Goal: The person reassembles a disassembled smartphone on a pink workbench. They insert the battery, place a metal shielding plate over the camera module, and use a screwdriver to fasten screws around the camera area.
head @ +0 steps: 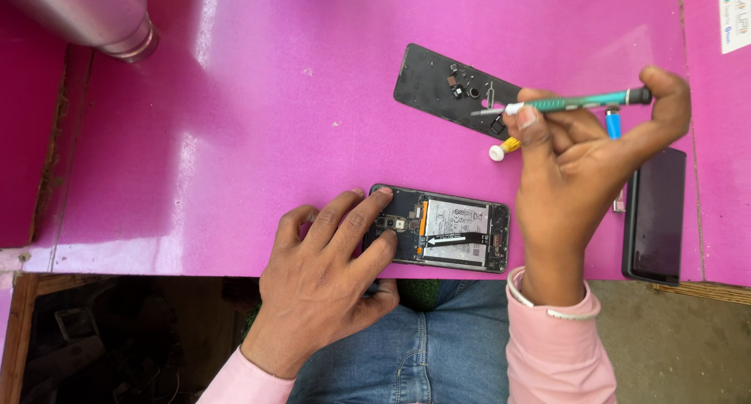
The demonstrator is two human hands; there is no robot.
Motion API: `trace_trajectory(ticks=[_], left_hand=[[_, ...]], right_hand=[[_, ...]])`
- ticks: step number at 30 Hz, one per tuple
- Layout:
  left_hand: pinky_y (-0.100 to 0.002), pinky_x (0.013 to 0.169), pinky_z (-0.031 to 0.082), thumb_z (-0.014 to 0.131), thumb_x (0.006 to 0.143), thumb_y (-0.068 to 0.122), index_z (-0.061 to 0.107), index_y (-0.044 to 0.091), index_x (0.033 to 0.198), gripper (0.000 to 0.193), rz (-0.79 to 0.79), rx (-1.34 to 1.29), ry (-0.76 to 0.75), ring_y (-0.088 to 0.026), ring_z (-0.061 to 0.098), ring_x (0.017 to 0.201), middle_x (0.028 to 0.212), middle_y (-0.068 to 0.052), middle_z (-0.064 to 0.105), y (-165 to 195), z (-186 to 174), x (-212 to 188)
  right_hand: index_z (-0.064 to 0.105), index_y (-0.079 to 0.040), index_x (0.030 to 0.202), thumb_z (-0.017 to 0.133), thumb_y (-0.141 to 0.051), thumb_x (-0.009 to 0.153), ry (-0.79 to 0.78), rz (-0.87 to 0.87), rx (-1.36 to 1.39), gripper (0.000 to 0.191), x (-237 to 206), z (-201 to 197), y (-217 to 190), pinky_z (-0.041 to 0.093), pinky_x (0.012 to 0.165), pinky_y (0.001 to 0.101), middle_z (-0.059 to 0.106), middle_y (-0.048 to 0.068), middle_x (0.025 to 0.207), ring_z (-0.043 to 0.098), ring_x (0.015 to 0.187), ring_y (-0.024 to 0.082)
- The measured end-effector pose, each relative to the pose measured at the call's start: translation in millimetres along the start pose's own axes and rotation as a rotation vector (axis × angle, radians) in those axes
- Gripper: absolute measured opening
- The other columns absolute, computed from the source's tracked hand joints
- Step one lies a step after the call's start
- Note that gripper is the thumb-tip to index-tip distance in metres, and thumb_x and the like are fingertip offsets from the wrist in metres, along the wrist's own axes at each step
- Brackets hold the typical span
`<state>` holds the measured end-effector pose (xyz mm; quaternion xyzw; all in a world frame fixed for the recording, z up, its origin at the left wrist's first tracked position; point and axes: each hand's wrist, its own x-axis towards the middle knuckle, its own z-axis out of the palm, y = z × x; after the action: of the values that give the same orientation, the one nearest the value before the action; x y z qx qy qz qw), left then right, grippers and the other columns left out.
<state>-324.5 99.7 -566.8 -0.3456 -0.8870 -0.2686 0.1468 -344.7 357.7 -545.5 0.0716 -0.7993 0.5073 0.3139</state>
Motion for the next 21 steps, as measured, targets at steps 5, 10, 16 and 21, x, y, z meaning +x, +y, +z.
trace_trajectory(ticks=[5,10,16,21], left_hand=[[-0.052,0.096,0.044,0.075,0.062,0.03,0.065,0.018,0.099,0.04,-0.012,-0.013,0.014,-0.027,0.057,0.126,0.141,-0.005,0.06,1.8,-0.9,2.4],[-0.051,0.095,0.044,0.076,0.062,0.03,0.064,0.017,0.099,0.04,-0.007,-0.023,0.017,-0.027,0.057,0.126,0.141,-0.006,0.06,2.4,-2.0,3.8],[-0.052,0.094,0.044,0.076,0.061,0.03,0.064,0.017,0.098,0.041,-0.01,-0.033,0.027,-0.027,0.056,0.127,0.141,-0.006,0.059,2.6,-2.7,4.7],[-0.052,0.094,0.044,0.076,0.061,0.03,0.064,0.017,0.098,0.041,-0.01,-0.037,0.022,-0.028,0.056,0.127,0.142,-0.006,0.059,2.6,-1.1,5.1]], right_hand=[[0.019,-0.014,0.145,0.055,0.016,0.12,-0.073,-0.068,0.004,0.053,32.3,3.4,18.0,0.067,0.1,0.0323,0.065,0.024,0.12,0.072,0.105,0.025],[0.023,-0.009,0.136,0.053,0.018,0.115,-0.122,-0.063,-0.011,0.045,47.1,24.0,19.4,0.066,0.098,0.0303,0.068,0.026,0.121,0.075,0.107,0.025],[0.023,-0.007,0.133,0.054,0.017,0.113,-0.132,-0.068,-0.1,0.044,51.4,35.5,17.7,0.065,0.098,0.0295,0.071,0.026,0.116,0.078,0.104,0.023],[0.023,-0.007,0.133,0.054,0.016,0.115,-0.145,-0.128,-0.15,0.043,54.6,35.3,21.5,0.066,0.099,0.0302,0.071,0.025,0.114,0.079,0.104,0.023]])
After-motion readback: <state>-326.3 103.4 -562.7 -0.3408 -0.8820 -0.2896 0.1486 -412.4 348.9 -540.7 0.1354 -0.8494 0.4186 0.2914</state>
